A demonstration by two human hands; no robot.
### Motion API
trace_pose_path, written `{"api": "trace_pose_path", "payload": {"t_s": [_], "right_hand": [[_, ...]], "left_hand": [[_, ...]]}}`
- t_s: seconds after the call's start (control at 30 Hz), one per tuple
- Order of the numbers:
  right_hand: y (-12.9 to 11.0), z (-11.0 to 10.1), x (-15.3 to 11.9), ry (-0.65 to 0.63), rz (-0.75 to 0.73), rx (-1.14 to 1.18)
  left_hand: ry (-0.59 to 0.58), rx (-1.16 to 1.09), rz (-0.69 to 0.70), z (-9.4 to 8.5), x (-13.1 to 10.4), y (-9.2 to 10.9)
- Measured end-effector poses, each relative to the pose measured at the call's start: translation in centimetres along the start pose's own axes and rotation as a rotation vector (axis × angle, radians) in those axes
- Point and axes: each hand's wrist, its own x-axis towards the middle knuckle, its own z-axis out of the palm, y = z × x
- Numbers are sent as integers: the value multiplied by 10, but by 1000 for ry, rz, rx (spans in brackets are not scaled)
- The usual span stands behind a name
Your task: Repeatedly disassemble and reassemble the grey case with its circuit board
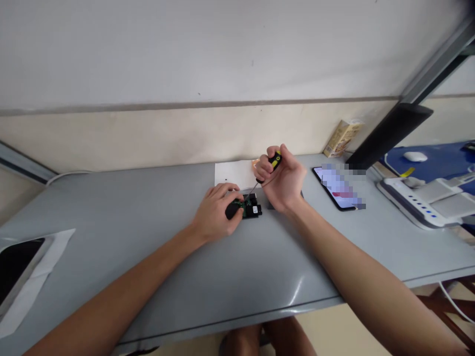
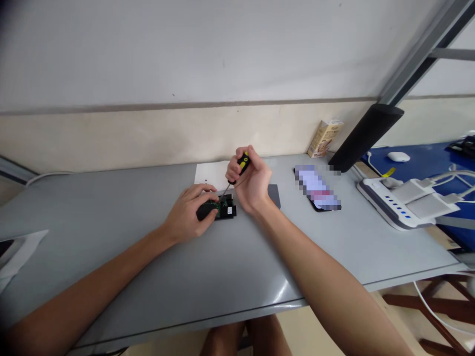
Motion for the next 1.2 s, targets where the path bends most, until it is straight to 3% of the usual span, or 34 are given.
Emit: {"api": "trace_pose_path", "payload": {"t_s": [0.23,0.4,0.47,0.57,0.67,0.83,0.93,1.03,1.2], "right_hand": [[-4,-10,7,16,8,90],[-13,-29,19,86,-11,288],[-15,-38,24,109,-11,341],[-17,-46,28,153,-7,397],[-16,-49,30,182,4,426],[-16,-52,31,171,-1,428],[-18,-50,32,143,-8,411],[-21,-44,29,77,-12,325],[-22,-20,14,-63,-46,151]], "left_hand": [[73,-24,-30,3,0,-3],[146,14,-94,-11,6,-4],[133,49,-140,-18,16,-7],[15,57,-158,-22,42,-17],[-131,52,-70,-13,74,-28],[-135,203,-63,5,103,-31],[-92,187,-53,2,94,-24],[-14,143,-9,-10,67,-20],[-24,90,-55,-18,21,-34]]}}
